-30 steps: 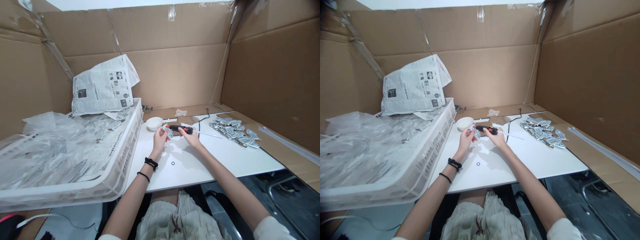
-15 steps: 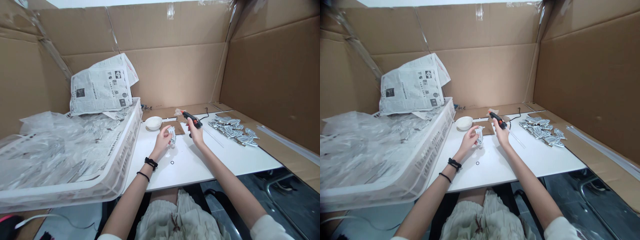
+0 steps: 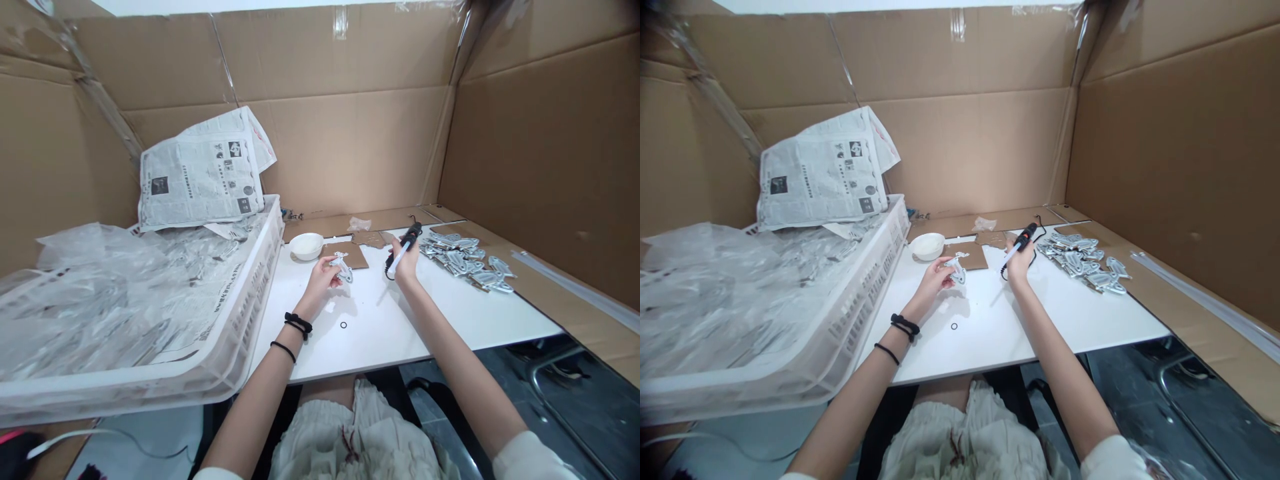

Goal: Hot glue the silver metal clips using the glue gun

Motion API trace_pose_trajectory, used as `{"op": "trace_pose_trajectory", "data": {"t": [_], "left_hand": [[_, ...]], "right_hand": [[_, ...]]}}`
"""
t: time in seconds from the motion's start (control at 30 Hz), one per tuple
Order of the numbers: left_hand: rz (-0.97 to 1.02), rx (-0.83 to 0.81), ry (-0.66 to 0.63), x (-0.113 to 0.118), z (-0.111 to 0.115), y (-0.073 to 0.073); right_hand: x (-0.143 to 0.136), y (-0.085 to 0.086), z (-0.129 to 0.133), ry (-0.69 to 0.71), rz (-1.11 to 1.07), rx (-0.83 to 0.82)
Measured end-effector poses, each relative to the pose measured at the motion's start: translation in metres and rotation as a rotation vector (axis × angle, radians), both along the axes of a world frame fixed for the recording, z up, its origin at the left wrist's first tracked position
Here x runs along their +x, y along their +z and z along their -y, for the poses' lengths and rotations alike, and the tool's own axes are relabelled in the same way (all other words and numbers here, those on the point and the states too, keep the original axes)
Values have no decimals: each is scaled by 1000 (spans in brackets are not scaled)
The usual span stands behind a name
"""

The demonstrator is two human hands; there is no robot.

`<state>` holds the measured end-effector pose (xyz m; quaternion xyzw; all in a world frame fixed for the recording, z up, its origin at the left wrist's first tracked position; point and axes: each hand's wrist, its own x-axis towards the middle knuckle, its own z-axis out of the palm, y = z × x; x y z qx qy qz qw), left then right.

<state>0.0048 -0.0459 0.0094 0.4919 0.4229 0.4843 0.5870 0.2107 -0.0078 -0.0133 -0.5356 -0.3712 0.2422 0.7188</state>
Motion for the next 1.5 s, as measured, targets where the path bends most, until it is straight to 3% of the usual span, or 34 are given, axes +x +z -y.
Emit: {"op": "trace_pose_trajectory", "data": {"t": [0.07, 0.23, 0.47, 0.63, 0.73, 1.0, 1.2, 1.3, 1.4, 1.43, 1.5], "left_hand": [[75, -32, -1, -1, 1, 1], [253, -91, -13, -3, 2, 5], [418, -67, -52, 0, 2, 6], [475, -13, -40, 0, 0, 5], [389, 9, -83, -1, 0, 3], [147, 98, -147, 0, 3, 4], [-81, 70, -414, -3, 7, 4], [90, 38, -577, -9, 9, 10], [380, 97, -482, -17, 7, 19], [407, 126, -405, -19, 6, 21], [281, 163, -238, -22, 1, 21]], "right_hand": [[-6, 5, 5, 52, -46, -60], [-29, 16, 25, 428, 123, -235], [-45, 32, 50, 537, 220, -17], [-47, 31, 48, 624, 291, 74], [-48, 31, 45, 682, 310, 74], [-47, 25, 47, 708, 185, 86], [-37, 22, 35, 603, -159, 157], [-32, 24, 30, 598, -301, 209], [-29, 25, 28, 598, -355, 215], [-29, 25, 29, 601, -357, 203], [-29, 26, 30, 622, -344, 172]]}}
